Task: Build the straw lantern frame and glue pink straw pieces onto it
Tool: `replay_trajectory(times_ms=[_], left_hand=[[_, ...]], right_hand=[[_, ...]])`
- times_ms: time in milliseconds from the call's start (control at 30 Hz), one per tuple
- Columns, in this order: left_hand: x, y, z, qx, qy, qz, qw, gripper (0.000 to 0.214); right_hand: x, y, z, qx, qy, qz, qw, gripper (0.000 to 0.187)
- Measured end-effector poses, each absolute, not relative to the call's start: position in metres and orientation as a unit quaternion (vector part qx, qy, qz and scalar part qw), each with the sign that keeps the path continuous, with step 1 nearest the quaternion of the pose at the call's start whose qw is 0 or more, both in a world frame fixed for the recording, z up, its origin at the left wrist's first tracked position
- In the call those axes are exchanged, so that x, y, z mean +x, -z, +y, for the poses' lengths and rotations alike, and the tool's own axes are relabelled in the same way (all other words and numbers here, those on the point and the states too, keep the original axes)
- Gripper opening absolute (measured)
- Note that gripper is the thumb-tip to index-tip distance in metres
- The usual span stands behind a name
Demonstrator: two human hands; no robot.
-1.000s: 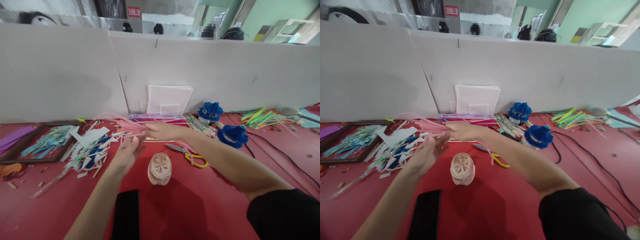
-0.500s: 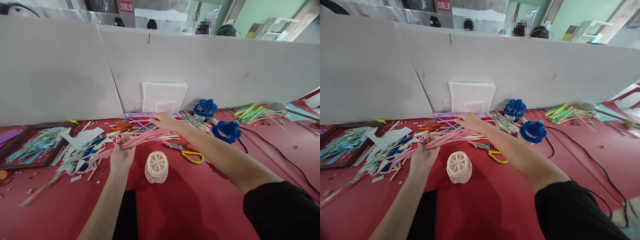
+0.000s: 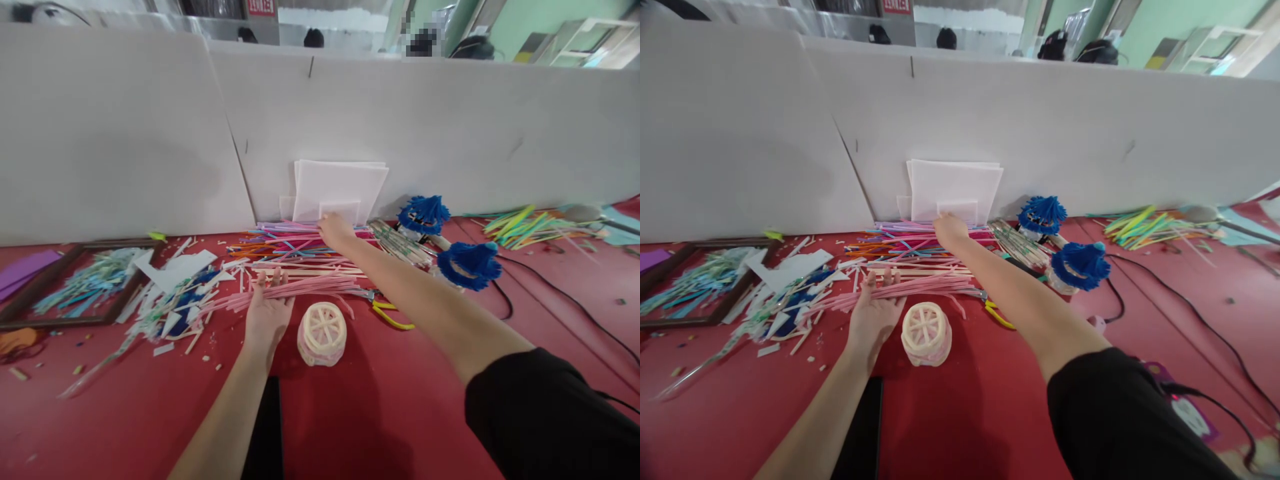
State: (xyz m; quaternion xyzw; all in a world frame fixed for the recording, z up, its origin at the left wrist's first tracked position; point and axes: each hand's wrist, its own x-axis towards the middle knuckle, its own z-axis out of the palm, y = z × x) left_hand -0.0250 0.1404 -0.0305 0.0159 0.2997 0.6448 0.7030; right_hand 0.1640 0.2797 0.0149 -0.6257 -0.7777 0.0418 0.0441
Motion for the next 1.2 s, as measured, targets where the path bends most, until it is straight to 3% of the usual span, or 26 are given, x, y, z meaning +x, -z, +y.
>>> replay_trajectory(times_ms=[167,567,933,1200], left_hand=[[-0.023,0.028,0.138,0.01,-0.635,0.313,0.707,0.026],[-0.019,0.02,0.135,-0.012,-0.611,0.326,0.722,0.032],[-0.018,0.022,0.136,-0.026,-0.612,0.327,0.719,0.028],[-0.021,0.023,0.136,-0.024,-0.619,0.329,0.713,0.029]], right_hand=[[0.171,-0.014,0.279,-0.603,-0.022,-0.794,0.07,0.033],[0.17,0.01,0.281,-0.564,-0.032,-0.821,0.089,0.034],[0.157,-0.019,0.268,-0.553,-0.044,-0.808,0.199,0.033],[0.16,-0.029,0.275,-0.52,-0.096,-0.825,0.202,0.033]])
